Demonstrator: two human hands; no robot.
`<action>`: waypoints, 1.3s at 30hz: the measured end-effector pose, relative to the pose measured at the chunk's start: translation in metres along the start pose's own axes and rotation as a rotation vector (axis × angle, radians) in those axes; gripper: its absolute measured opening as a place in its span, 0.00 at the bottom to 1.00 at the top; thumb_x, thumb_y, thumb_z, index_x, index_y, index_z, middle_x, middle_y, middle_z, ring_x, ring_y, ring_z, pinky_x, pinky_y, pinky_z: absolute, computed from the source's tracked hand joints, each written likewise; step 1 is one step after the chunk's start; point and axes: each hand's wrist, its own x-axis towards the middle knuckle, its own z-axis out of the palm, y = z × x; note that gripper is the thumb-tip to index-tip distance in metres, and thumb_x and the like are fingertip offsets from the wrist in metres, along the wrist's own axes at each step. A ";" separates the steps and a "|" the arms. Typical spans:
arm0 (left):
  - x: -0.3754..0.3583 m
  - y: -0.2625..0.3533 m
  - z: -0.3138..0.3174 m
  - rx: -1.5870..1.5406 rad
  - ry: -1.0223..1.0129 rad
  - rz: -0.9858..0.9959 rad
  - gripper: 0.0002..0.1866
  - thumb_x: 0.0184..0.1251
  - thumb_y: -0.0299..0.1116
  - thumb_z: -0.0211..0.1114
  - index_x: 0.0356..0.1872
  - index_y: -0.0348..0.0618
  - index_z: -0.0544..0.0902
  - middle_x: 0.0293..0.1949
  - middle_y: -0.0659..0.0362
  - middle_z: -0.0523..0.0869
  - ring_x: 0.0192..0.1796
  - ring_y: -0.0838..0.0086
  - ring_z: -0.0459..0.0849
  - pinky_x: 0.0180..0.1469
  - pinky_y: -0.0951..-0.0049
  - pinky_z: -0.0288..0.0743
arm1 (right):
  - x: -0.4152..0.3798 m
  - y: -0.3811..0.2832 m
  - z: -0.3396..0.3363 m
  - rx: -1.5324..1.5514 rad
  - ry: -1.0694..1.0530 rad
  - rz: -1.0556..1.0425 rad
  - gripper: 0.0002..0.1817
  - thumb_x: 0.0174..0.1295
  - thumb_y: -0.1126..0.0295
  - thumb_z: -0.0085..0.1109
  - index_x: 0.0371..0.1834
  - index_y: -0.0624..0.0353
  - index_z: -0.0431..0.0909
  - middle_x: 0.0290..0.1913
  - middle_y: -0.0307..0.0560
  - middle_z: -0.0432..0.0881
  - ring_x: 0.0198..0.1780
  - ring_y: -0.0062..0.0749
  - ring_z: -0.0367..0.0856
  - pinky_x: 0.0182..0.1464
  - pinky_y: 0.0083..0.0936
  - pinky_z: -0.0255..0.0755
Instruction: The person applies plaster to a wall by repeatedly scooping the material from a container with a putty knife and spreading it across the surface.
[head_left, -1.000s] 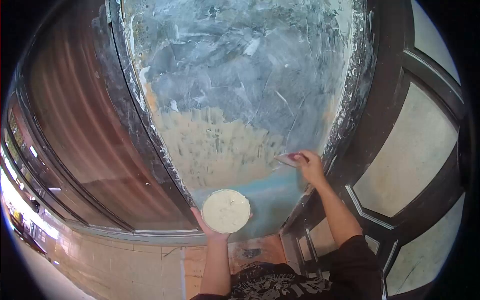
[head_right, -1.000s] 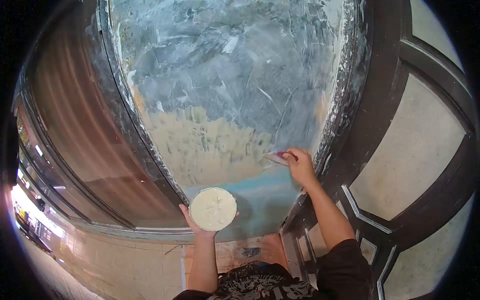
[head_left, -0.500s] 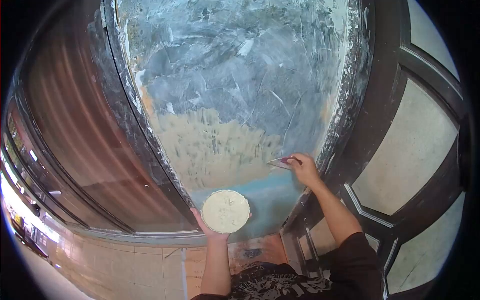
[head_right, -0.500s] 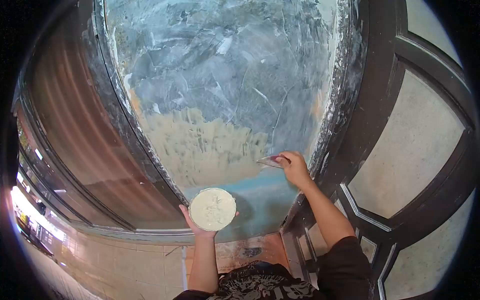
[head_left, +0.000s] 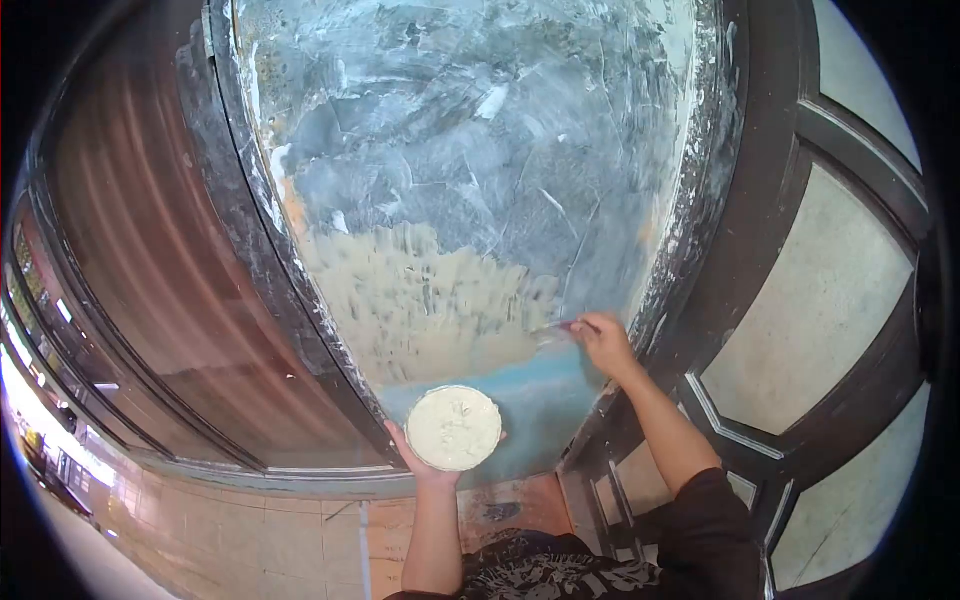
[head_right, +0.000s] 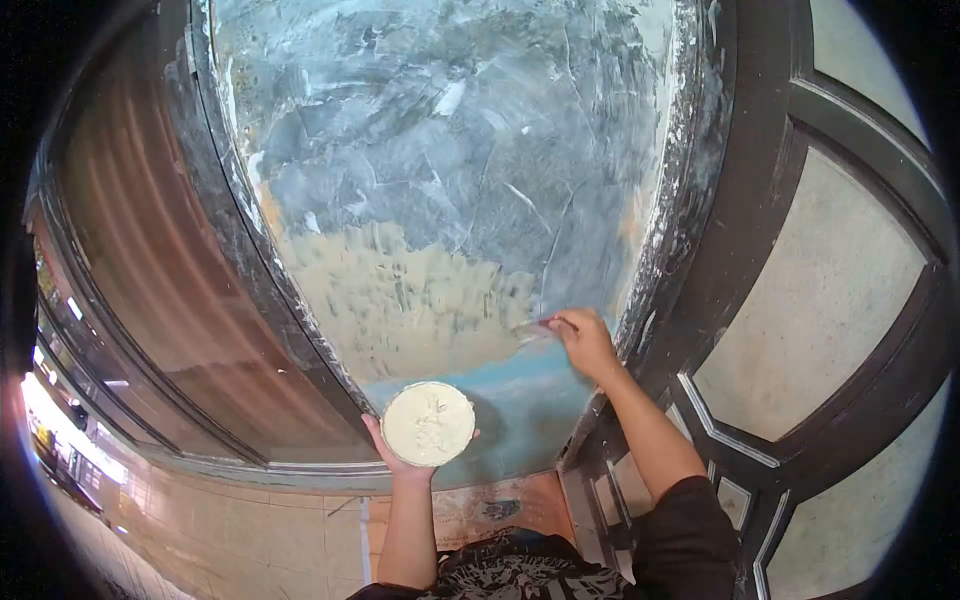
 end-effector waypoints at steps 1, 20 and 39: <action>0.001 0.000 -0.001 0.001 0.008 0.008 0.55 0.62 0.86 0.46 0.76 0.50 0.70 0.77 0.48 0.69 0.73 0.36 0.71 0.61 0.06 0.58 | 0.007 -0.001 -0.003 -0.002 0.083 -0.052 0.09 0.66 0.73 0.67 0.46 0.64 0.88 0.40 0.54 0.87 0.42 0.46 0.81 0.49 0.35 0.75; -0.010 0.004 -0.004 -0.005 0.021 0.004 0.56 0.61 0.87 0.45 0.79 0.52 0.67 0.79 0.47 0.65 0.74 0.34 0.68 0.61 0.04 0.56 | 0.031 -0.040 -0.035 0.148 0.264 0.092 0.08 0.68 0.72 0.66 0.46 0.63 0.88 0.41 0.52 0.88 0.45 0.42 0.82 0.50 0.34 0.76; 0.001 0.017 0.021 0.037 0.050 0.117 0.55 0.66 0.84 0.40 0.79 0.46 0.67 0.79 0.43 0.66 0.75 0.33 0.67 0.63 0.06 0.57 | -0.023 -0.150 -0.009 -0.180 -0.345 -0.968 0.13 0.60 0.69 0.67 0.49 0.51 0.86 0.54 0.35 0.84 0.62 0.45 0.78 0.61 0.38 0.78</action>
